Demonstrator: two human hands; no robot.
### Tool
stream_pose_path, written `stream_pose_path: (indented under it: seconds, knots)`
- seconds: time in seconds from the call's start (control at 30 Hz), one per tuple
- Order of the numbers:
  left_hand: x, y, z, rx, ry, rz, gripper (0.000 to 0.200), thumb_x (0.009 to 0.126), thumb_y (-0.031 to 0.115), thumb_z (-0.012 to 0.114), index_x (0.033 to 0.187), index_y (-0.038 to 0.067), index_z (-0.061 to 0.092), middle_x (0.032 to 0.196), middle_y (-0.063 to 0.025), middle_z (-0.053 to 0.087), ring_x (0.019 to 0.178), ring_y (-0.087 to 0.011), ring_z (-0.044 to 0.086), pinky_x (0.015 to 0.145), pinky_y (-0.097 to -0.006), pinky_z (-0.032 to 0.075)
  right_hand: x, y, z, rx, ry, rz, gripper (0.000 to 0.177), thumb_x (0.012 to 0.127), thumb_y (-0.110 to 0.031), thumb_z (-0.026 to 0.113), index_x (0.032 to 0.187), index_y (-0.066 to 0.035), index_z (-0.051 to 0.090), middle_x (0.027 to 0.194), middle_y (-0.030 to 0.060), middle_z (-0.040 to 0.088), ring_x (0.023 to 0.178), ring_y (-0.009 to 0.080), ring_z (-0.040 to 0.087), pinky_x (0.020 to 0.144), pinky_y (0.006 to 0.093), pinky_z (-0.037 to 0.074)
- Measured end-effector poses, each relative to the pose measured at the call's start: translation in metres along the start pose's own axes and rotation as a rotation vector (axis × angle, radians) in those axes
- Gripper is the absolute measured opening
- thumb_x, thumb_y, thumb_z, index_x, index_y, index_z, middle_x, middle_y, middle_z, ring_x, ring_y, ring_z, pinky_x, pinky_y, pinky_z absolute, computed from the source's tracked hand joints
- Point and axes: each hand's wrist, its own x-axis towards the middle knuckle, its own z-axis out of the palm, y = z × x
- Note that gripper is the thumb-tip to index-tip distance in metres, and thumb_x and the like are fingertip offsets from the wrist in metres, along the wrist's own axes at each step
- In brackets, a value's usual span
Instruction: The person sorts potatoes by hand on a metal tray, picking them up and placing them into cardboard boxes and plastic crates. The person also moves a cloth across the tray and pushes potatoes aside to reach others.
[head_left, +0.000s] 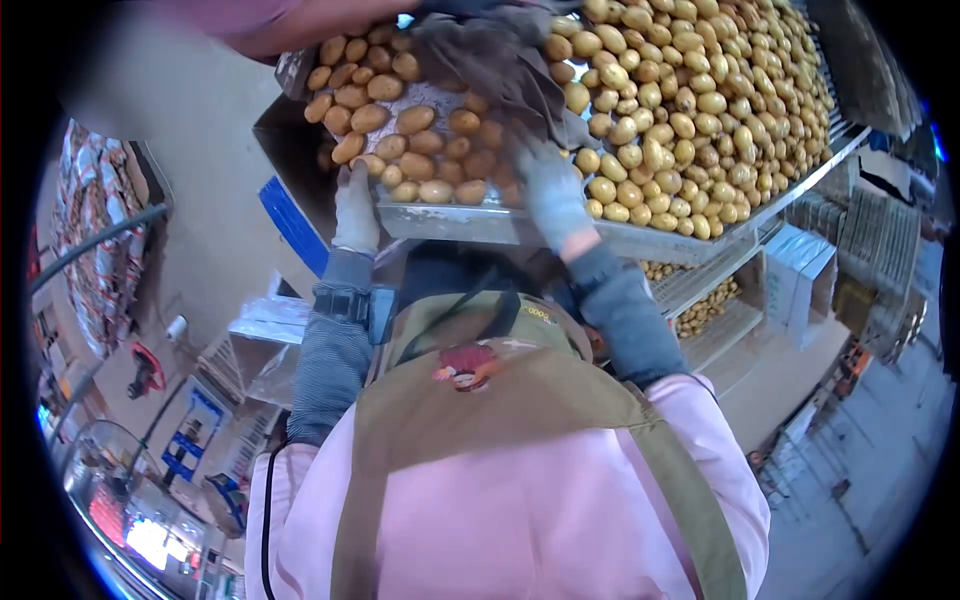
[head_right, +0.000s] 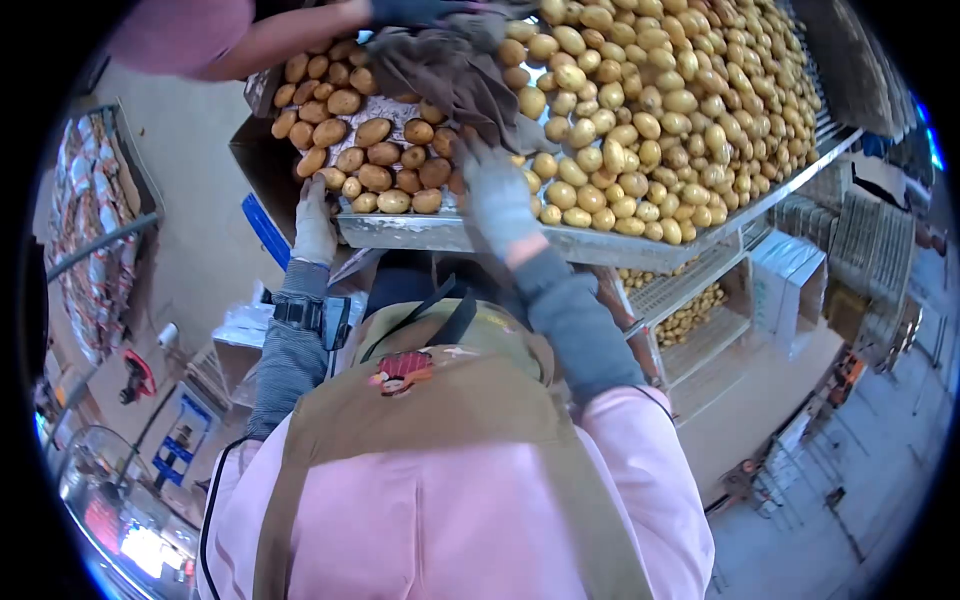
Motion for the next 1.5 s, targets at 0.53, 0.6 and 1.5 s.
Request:
stream_pose_path:
  seconds: [0.53, 0.6, 1.5]
  knots:
    - [-0.015, 0.036, 0.085, 1.012, -0.308, 0.867, 0.041, 0.091, 0.029, 0.067, 0.128, 0.011, 0.064, 0.106, -0.0146, 0.071, 0.103, -0.0326, 0.066, 0.089, -0.0439, 0.053, 0.031, 0.019, -0.055, 1.357, -0.145, 0.781, 0.038, 0.100, -0.026, 0.056, 0.132, -0.004, 0.060, 0.108, 0.0038, 0.066, 0.088, 0.0164, 0.063, 0.075, 0.0279, 0.054]
    - [-0.012, 0.052, 0.136, 1.551, -0.453, 0.755, 0.039, 0.088, 0.032, 0.069, 0.122, 0.012, 0.066, 0.102, -0.0128, 0.070, 0.099, -0.0289, 0.066, 0.079, -0.0424, 0.054, 0.009, 0.011, -0.064, 1.556, 0.085, 0.788, 0.039, 0.105, -0.031, 0.049, 0.129, -0.002, 0.059, 0.105, 0.0051, 0.065, 0.078, 0.0123, 0.061, 0.063, 0.0225, 0.052]
    - [-0.038, 0.047, 0.180, 1.466, -0.709, 0.619, 0.038, 0.094, 0.039, 0.064, 0.117, 0.009, 0.064, 0.102, -0.0135, 0.072, 0.094, -0.0304, 0.069, 0.079, -0.0422, 0.051, -0.186, 0.116, -0.168, 0.778, 0.437, 1.275, 0.046, 0.100, -0.030, 0.060, 0.137, -0.003, 0.057, 0.106, 0.0102, 0.073, 0.060, 0.0067, 0.058, 0.048, 0.0188, 0.041]
